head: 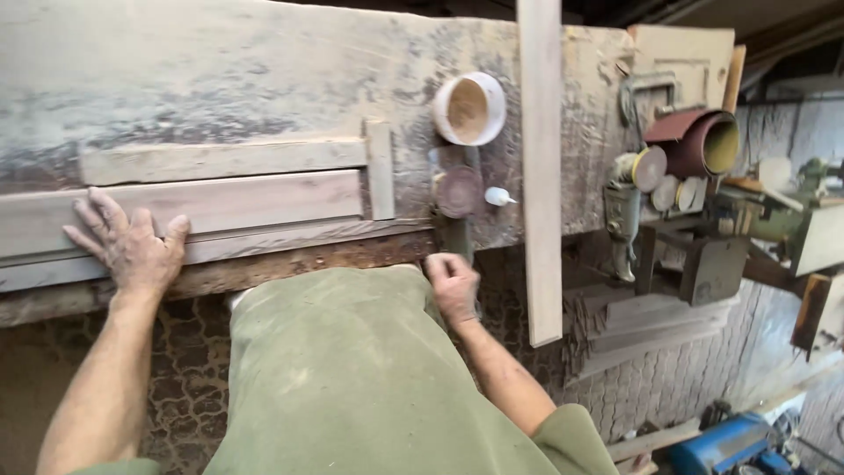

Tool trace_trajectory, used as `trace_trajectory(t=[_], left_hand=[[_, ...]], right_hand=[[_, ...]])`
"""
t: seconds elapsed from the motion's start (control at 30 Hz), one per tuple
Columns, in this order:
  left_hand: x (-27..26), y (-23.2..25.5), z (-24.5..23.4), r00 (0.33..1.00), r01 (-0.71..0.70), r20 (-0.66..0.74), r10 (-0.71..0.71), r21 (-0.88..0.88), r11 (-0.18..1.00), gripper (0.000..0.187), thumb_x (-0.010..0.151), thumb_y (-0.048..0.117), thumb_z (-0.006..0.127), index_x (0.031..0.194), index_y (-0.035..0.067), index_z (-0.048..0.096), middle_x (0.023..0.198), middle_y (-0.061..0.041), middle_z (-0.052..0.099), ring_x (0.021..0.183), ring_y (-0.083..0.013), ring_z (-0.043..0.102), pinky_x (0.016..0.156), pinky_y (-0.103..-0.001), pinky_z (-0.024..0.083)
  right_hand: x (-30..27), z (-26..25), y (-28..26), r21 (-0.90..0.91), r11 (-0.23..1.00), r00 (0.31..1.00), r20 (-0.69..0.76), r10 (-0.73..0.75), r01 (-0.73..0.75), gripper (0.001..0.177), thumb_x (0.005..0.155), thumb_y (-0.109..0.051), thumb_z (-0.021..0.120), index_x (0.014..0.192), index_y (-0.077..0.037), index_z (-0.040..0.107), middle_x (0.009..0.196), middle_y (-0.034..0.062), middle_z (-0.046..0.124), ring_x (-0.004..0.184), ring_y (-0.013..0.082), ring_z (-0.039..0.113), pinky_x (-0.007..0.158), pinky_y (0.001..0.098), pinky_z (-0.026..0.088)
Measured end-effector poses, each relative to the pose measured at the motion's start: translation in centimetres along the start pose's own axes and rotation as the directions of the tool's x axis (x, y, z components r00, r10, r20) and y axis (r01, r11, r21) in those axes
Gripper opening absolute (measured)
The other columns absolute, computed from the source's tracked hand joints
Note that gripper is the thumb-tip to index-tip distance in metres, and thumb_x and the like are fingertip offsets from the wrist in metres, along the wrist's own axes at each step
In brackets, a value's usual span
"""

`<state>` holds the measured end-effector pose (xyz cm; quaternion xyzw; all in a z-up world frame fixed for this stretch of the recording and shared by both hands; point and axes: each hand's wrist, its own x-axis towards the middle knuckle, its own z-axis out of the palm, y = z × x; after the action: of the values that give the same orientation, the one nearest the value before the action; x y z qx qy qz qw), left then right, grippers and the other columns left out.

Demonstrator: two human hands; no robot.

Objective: Applying glue to wooden trim pieces and sanding them using an angle grinder and hand tools.

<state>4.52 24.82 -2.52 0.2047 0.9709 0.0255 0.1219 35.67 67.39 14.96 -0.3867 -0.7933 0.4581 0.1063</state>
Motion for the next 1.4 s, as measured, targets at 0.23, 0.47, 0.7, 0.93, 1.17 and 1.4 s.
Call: trace_trajectory(t=[0.23, 0.47, 0.7, 0.93, 1.17, 1.4], left_hand=[[-2.4, 17.5, -1.8, 0.944, -0.187, -0.311, 0.109, -0.235, 0.954, 0.055, 0.084, 0.052, 0.089, 0.106, 0.003, 0.075, 0.153, -0.025, 0.054, 0.150, -0.0414, 0.040, 0.121, -0.059, 0.025], [-6.1, 28.4, -4.5, 0.972, -0.205, -0.225, 0.066, -0.680, 0.704, 0.047, 0.084, 0.036, 0.085, 0.116, 0.004, 0.074, 0.125, -0.024, 0.071, 0.119, -0.0388, 0.067, 0.102, -0.046, 0.051], [-7.5, 34.7, -14.9, 0.855, -0.472, -0.250, 0.455, -0.737, 0.483, 0.033, 0.085, 0.044, 0.076, 0.090, 0.015, 0.062, 0.112, -0.014, 0.072, 0.102, -0.0347, 0.072, 0.083, -0.047, 0.057], [-12.1, 31.3, -4.0, 0.961, -0.212, -0.271, -0.048, -0.840, 0.500, 0.040, 0.078, 0.031, 0.089, 0.107, 0.008, 0.075, 0.100, -0.016, 0.077, 0.097, -0.0356, 0.074, 0.081, -0.044, 0.060], [-10.6, 25.1, -2.2, 0.976, 0.107, -0.064, -0.207, -0.689, 0.717, 0.034, 0.090, 0.051, 0.074, 0.089, 0.017, 0.070, 0.093, -0.005, 0.073, 0.090, -0.0293, 0.073, 0.075, -0.042, 0.058], [-4.0, 26.2, -4.1, 0.938, 0.341, 0.241, -0.248, -0.760, 0.553, 0.032, 0.088, 0.040, 0.065, 0.067, 0.016, 0.064, 0.062, -0.004, 0.061, 0.059, -0.0257, 0.065, 0.055, -0.038, 0.047]], right_hand=[[10.4, -6.2, 12.3, -0.157, 0.958, 0.942, -0.276, 0.190, -0.240, 0.090, 0.077, -0.024, 0.092, 0.155, -0.021, 0.046, 0.127, 0.0212, 0.064, 0.097, 0.0333, 0.074, 0.086, 0.0444, 0.063], [13.4, -7.2, 11.1, -0.248, 0.967, 0.972, -0.209, -0.107, 0.053, 0.042, 0.083, -0.021, 0.084, 0.123, -0.015, 0.073, 0.112, 0.0139, 0.068, 0.108, 0.0350, 0.068, 0.097, 0.0448, 0.053], [6.2, -2.1, -5.6, 0.055, 0.979, 0.940, 0.274, -0.204, 0.196, 0.045, 0.071, -0.020, 0.095, 0.112, -0.011, 0.077, 0.091, 0.0098, 0.074, 0.082, 0.0217, 0.074, 0.077, 0.0330, 0.058], [15.1, -2.7, -6.7, -0.099, 0.835, 0.796, 0.378, -0.473, 0.542, 0.015, 0.094, -0.016, 0.080, 0.107, -0.007, 0.077, 0.096, 0.0160, 0.074, 0.091, 0.0326, 0.071, 0.084, 0.0408, 0.056], [33.9, -2.0, 5.2, -0.632, 0.652, 0.887, 0.437, -0.148, 0.420, 0.026, 0.093, -0.035, 0.077, 0.116, -0.024, 0.078, 0.096, 0.0048, 0.075, 0.095, 0.0289, 0.073, 0.080, 0.0442, 0.057], [34.1, -0.7, 6.9, -0.676, 0.552, 0.869, 0.436, -0.235, 0.488, 0.014, 0.094, -0.026, 0.068, 0.096, -0.023, 0.081, 0.083, 0.0105, 0.069, 0.085, 0.0370, 0.071, 0.075, 0.0459, 0.059]])
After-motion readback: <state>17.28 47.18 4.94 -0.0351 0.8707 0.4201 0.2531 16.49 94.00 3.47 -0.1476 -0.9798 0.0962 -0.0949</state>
